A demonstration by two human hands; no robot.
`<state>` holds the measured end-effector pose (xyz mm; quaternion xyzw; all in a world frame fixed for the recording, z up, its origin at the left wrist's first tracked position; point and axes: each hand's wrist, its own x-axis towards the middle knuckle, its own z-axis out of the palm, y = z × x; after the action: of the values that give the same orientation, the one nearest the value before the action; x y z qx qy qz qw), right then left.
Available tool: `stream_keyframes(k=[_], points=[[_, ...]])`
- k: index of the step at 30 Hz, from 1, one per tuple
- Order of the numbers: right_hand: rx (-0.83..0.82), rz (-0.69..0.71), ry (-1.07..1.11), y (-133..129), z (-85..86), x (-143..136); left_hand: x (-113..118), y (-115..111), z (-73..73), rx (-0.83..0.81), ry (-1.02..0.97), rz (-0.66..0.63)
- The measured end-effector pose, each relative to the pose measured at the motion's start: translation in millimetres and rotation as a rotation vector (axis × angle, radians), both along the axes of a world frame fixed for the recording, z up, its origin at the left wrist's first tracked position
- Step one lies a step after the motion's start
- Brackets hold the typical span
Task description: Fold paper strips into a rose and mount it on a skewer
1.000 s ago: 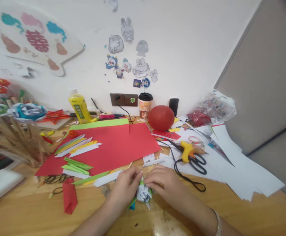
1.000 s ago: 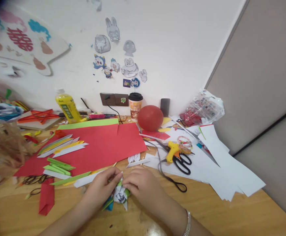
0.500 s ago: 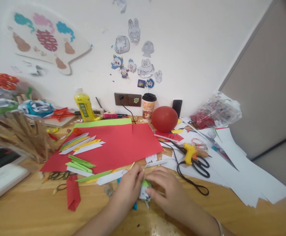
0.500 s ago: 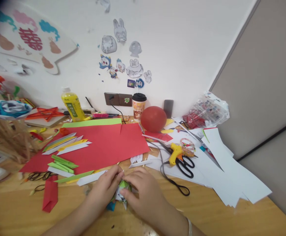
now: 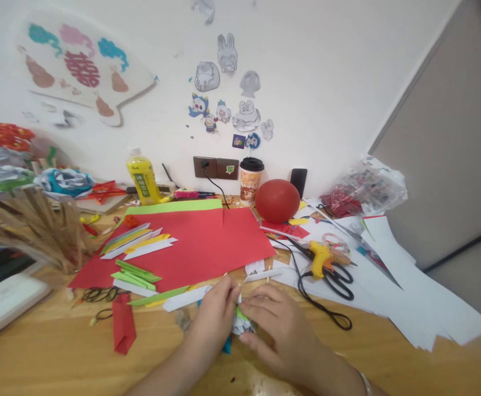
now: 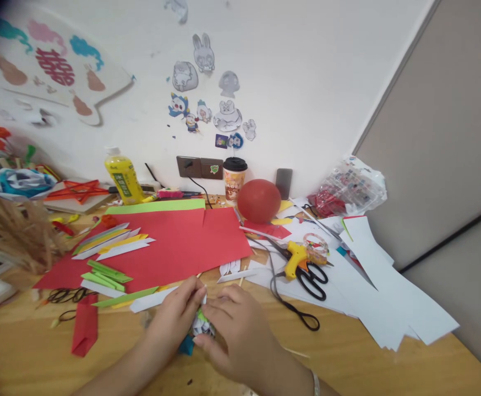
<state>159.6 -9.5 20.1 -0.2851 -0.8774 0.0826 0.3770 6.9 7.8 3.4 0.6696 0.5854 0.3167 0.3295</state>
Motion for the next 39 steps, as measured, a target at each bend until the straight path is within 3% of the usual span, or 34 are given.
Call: stream_keyframes(k=[2, 11, 14, 16, 18, 20, 23, 27, 39], points=[[0.072, 0.004, -0.031, 0, -0.7, 1, -1, 1, -1.7, 0.007, -0.005, 0.012], [0.055, 0.065, 0.055, 3, 5.2, 9, -7, 6, -5.2, 0.038, -0.164, 0.052], [-0.150, -0.089, 0.174, 7, 4.7, 14, -8, 9, -2.2, -0.035, -0.245, 0.015], [-0.384, -0.218, 0.216, 11, 0.1, 13, -8, 11, -0.6, -0.062, -0.296, -0.052], [-0.682, -0.178, 0.217, 16, -7.6, 10, -8, 12, 0.3, -0.083, -0.357, -0.087], [-0.819, -0.144, 0.200, 19, -15.8, 5, -7, 12, 1.3, -0.122, -0.452, -0.067], [-0.786, -0.242, 0.239, 21, -23.9, 1, -7, 11, 3.9, -0.191, -0.566, -0.013], [-0.669, -0.313, 0.281, 21, -23.1, 3, -5, 9, 5.1, -0.147, -0.564, 0.005], [-0.485, -0.308, 0.267, 13, -16.2, 5, -4, -1, 12.2, 0.158, -0.219, -0.201]])
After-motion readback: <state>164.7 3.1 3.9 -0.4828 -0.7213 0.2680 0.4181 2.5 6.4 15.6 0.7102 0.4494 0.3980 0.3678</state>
